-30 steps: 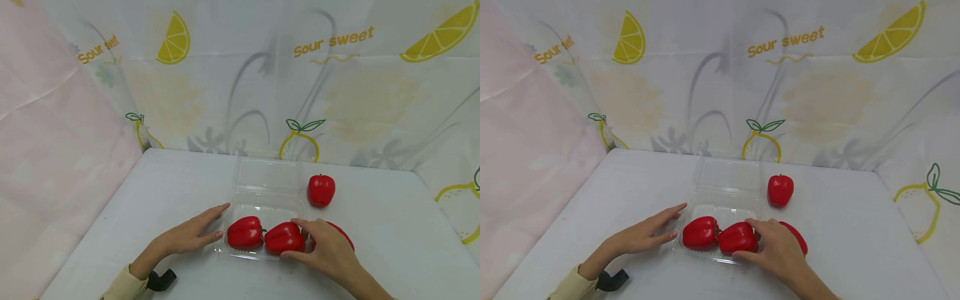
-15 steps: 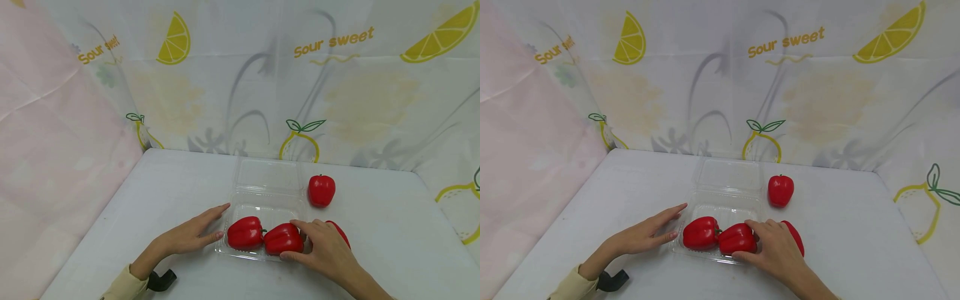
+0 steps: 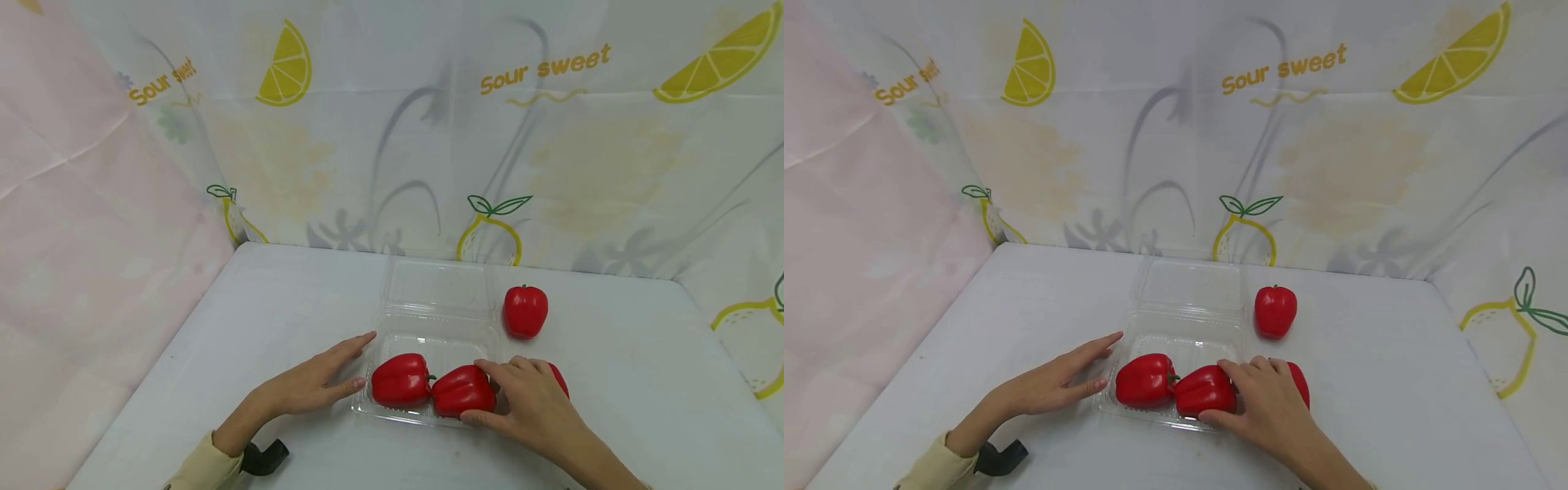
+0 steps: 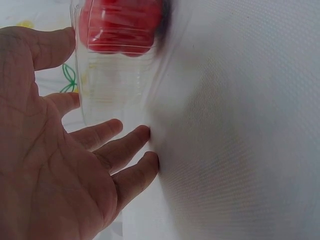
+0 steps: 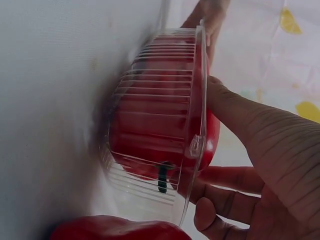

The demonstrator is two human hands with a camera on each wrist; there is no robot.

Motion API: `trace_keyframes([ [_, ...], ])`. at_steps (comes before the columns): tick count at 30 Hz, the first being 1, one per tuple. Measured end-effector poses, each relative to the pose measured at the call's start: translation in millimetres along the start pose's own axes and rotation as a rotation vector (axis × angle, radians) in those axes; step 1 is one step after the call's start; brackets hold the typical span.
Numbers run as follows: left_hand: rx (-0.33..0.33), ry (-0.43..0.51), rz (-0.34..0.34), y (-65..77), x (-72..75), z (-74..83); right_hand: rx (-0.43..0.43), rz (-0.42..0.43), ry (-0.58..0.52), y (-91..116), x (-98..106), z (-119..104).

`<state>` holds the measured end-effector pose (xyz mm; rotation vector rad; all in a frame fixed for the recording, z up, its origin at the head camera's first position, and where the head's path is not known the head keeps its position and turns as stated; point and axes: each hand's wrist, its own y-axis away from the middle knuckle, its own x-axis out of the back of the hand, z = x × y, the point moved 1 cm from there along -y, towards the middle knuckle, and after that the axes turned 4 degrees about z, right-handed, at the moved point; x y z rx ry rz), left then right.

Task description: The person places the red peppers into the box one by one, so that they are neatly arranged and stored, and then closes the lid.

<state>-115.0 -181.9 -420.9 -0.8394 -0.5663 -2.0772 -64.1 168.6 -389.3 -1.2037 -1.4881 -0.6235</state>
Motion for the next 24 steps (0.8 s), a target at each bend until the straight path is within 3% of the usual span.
trace_keyframes([
  [10,-0.011,-0.003,-0.001,-0.1,0.2,-0.9,0.040,0.097,-0.045,2,15,9],
  [18,-0.004,0.005,-0.005,-0.1,0.6,-0.7,-0.037,0.123,-0.031,5,29,23],
  [24,-0.006,0.010,-0.004,-0.2,0.6,-0.7,-0.036,0.174,-0.030,10,32,34],
])
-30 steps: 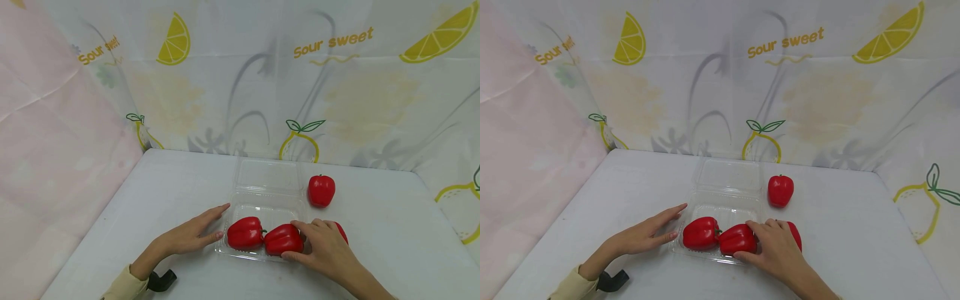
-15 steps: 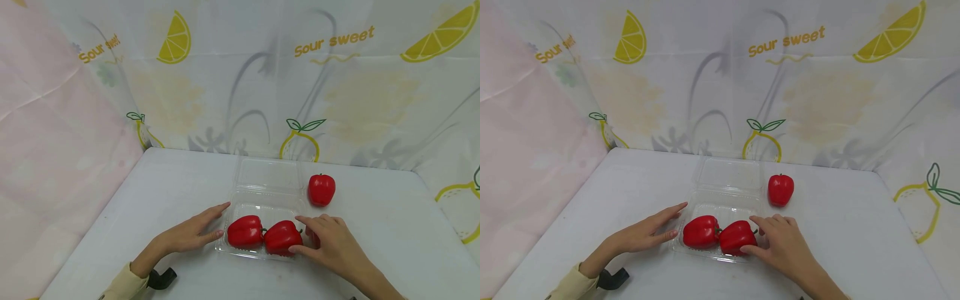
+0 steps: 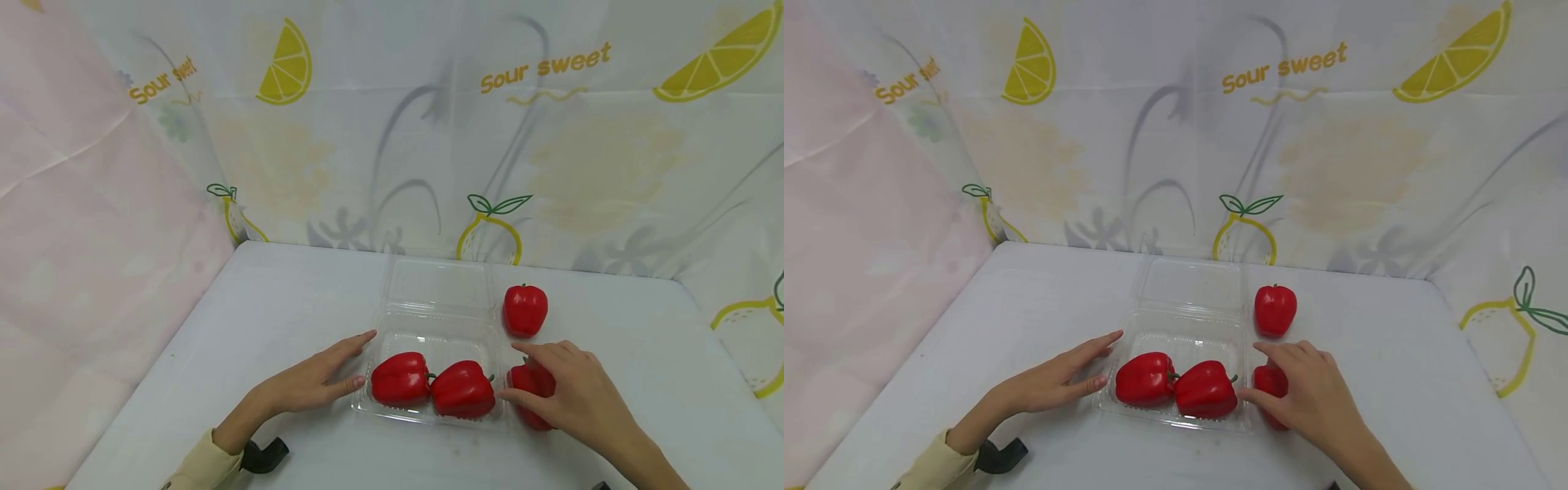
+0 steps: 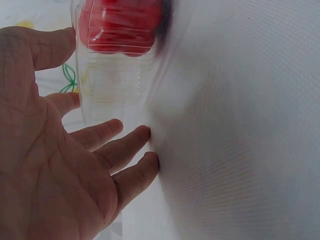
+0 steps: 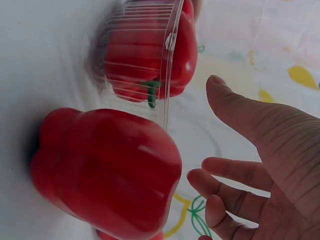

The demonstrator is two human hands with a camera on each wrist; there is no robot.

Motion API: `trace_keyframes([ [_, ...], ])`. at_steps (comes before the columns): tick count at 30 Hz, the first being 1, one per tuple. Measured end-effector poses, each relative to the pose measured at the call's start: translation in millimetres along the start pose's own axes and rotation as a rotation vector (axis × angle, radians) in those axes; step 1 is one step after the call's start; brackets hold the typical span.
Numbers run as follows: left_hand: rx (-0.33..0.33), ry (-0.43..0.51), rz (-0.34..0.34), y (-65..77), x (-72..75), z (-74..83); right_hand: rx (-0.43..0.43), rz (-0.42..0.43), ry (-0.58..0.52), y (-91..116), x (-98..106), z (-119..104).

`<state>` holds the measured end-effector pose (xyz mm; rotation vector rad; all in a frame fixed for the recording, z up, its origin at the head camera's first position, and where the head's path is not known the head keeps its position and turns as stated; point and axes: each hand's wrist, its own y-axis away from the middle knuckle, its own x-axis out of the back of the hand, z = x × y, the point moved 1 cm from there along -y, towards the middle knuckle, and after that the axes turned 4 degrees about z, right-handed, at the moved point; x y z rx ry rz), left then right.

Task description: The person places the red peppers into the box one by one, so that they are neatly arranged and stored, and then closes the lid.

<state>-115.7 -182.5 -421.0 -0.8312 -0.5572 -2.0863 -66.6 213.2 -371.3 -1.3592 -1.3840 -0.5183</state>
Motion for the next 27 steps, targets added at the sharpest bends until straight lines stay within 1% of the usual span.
trace_keyframes([
  [7,0.007,-0.010,0.001,0.0,-0.4,-0.6,-0.009,-0.018,-0.006,3,4,10],
  [14,0.010,-0.011,0.001,-0.5,-0.4,-1.2,0.027,-0.006,-0.025,7,5,19],
  [27,0.014,0.008,0.002,-0.3,-0.7,-0.5,0.085,-0.027,-0.049,17,7,33],
])
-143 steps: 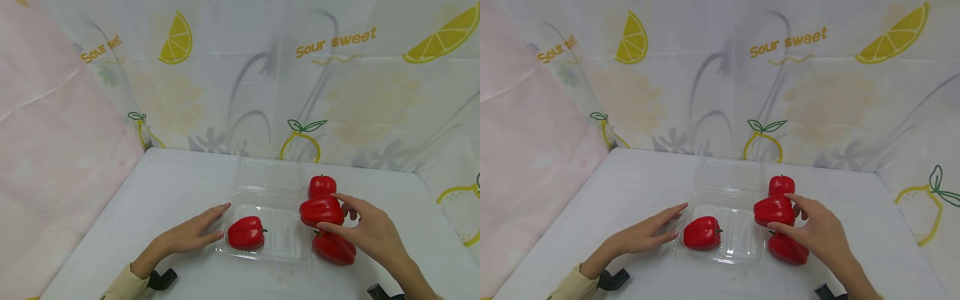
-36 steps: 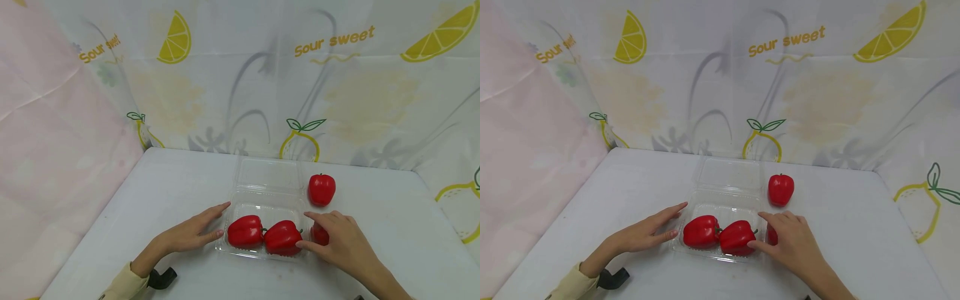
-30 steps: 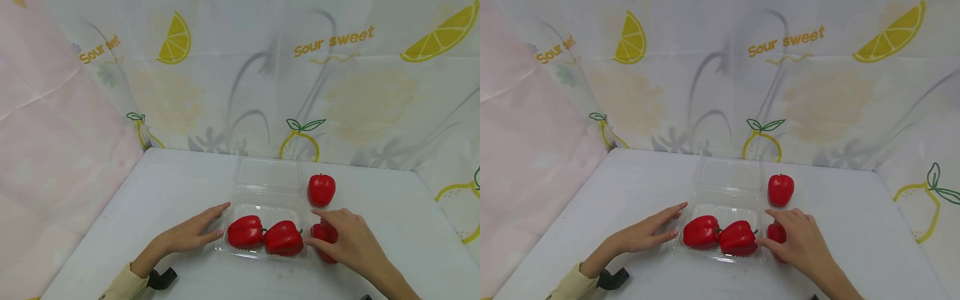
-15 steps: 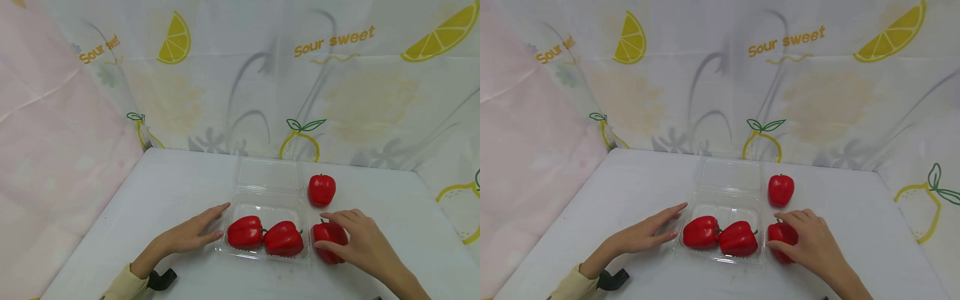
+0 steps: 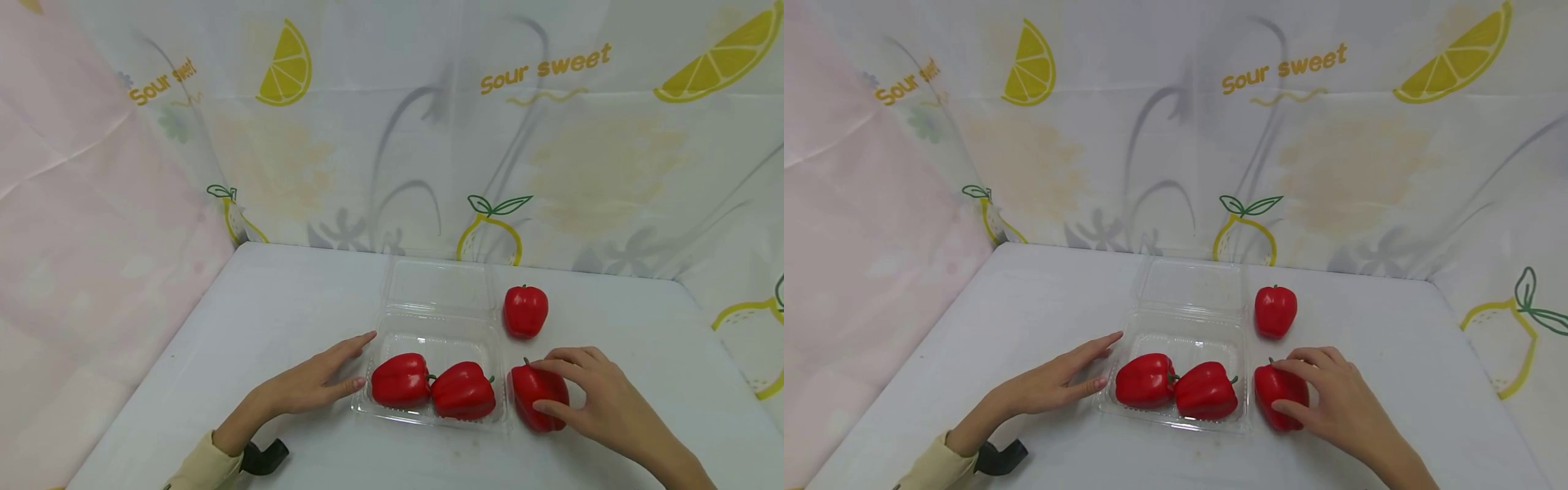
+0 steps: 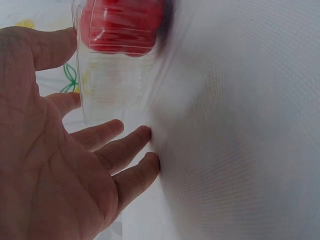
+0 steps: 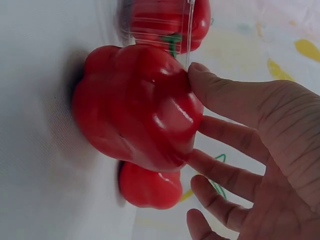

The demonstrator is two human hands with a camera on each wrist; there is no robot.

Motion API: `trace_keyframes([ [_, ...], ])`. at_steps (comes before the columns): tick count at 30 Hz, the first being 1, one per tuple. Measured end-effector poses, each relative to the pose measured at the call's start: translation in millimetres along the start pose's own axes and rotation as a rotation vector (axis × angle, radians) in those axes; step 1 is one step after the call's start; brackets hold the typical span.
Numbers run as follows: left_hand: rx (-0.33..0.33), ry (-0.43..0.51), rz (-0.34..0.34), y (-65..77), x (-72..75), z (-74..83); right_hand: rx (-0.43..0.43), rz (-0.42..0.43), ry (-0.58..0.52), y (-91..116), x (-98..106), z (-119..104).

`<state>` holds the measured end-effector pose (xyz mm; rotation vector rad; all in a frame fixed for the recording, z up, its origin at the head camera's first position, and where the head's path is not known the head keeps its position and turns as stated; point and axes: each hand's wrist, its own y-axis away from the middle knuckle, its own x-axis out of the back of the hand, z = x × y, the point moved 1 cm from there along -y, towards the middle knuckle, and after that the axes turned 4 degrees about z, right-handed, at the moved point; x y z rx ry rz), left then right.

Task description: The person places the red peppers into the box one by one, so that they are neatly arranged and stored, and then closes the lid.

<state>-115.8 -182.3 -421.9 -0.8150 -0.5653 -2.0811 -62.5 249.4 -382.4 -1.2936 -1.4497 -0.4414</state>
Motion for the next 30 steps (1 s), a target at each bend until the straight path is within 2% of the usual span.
trace_keyframes([
  [3,0.000,-0.002,0.002,0.4,0.0,0.0,-0.005,-0.017,-0.025,1.2,0.2,2.7],
  [11,0.003,-0.002,0.000,0.8,-0.2,0.9,-0.083,-0.086,-0.071,1.4,1.7,6.1],
  [19,0.004,0.001,-0.002,0.5,-0.1,1.2,-0.114,-0.054,0.025,-1.5,4.3,6.4],
  [24,0.003,0.003,-0.003,-0.2,0.2,0.8,-0.175,-0.065,0.056,-3.3,5.6,8.0],
  [30,0.002,0.006,-0.001,-0.5,-0.9,0.3,-0.203,-0.098,0.091,-2.1,7.0,9.4],
])
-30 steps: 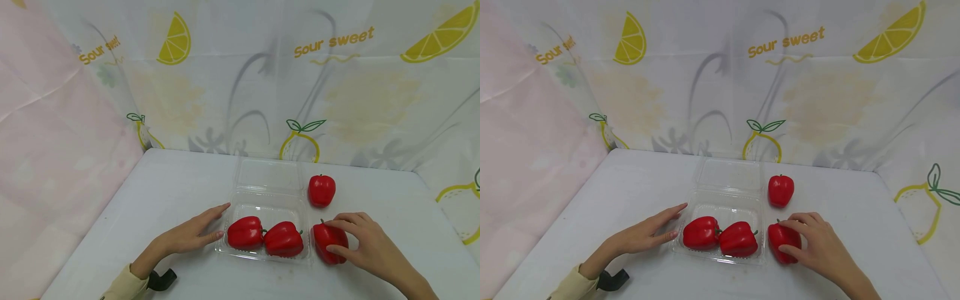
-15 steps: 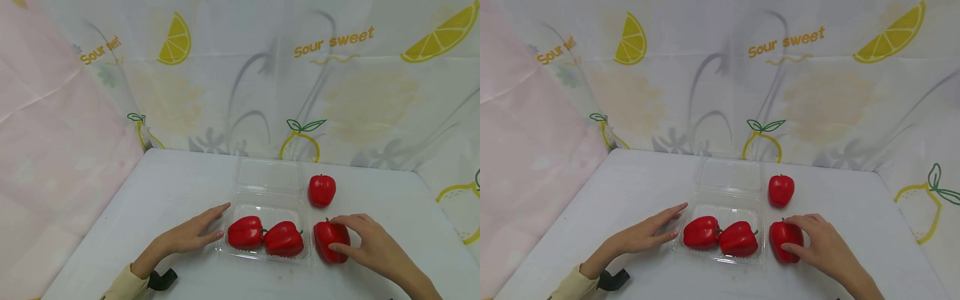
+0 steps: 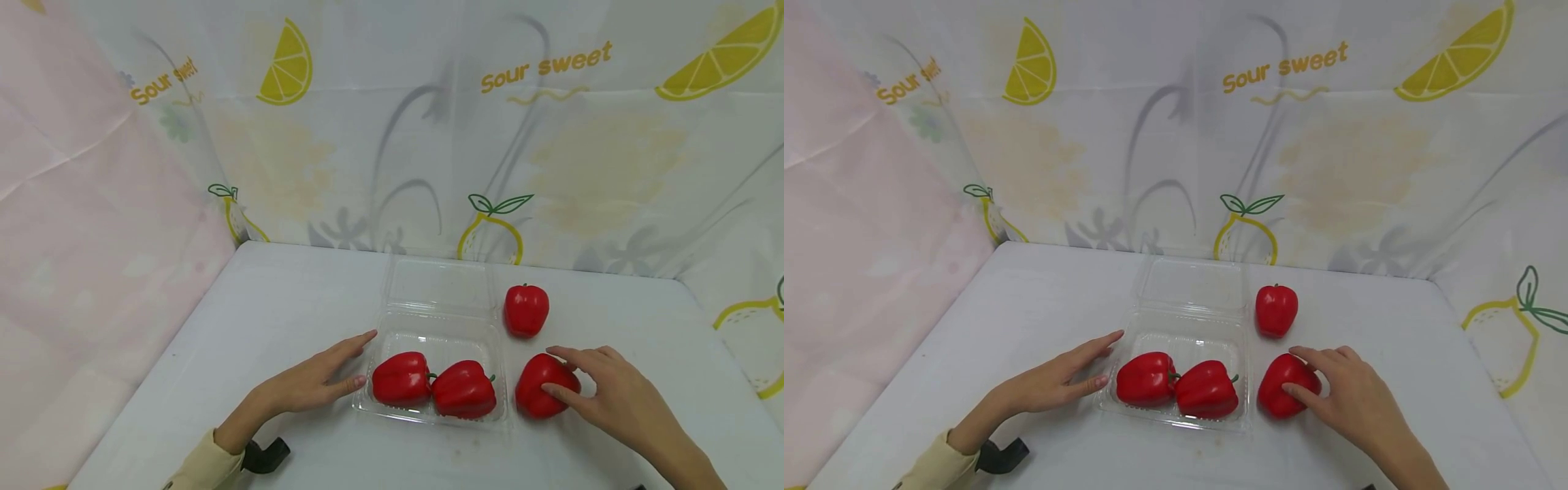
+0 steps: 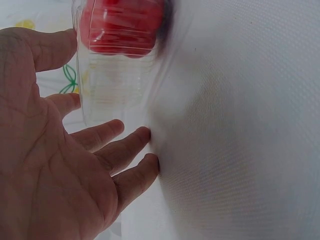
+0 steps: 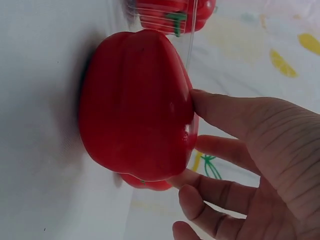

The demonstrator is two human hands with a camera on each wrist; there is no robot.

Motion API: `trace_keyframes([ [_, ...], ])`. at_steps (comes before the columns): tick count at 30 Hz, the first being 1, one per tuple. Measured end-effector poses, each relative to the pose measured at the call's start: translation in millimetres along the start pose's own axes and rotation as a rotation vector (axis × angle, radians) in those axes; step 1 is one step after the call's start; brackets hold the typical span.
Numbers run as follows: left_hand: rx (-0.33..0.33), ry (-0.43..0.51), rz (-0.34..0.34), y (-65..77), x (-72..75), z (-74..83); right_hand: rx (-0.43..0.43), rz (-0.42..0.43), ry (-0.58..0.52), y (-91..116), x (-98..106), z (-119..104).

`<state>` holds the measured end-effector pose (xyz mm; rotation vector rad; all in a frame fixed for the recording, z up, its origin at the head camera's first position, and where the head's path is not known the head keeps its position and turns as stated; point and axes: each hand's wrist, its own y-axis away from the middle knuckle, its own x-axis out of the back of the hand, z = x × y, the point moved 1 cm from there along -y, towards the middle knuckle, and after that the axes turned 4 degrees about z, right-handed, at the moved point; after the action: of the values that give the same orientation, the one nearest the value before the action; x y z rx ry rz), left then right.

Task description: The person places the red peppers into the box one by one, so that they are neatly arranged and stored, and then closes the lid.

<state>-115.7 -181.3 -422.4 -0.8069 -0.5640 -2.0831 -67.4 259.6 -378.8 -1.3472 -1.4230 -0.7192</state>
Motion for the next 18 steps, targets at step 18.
trace_keyframes([
  [18,0.007,0.001,0.002,0.6,-0.1,-0.2,-0.065,-0.085,-0.009,7.5,-7.5,9.0],
])
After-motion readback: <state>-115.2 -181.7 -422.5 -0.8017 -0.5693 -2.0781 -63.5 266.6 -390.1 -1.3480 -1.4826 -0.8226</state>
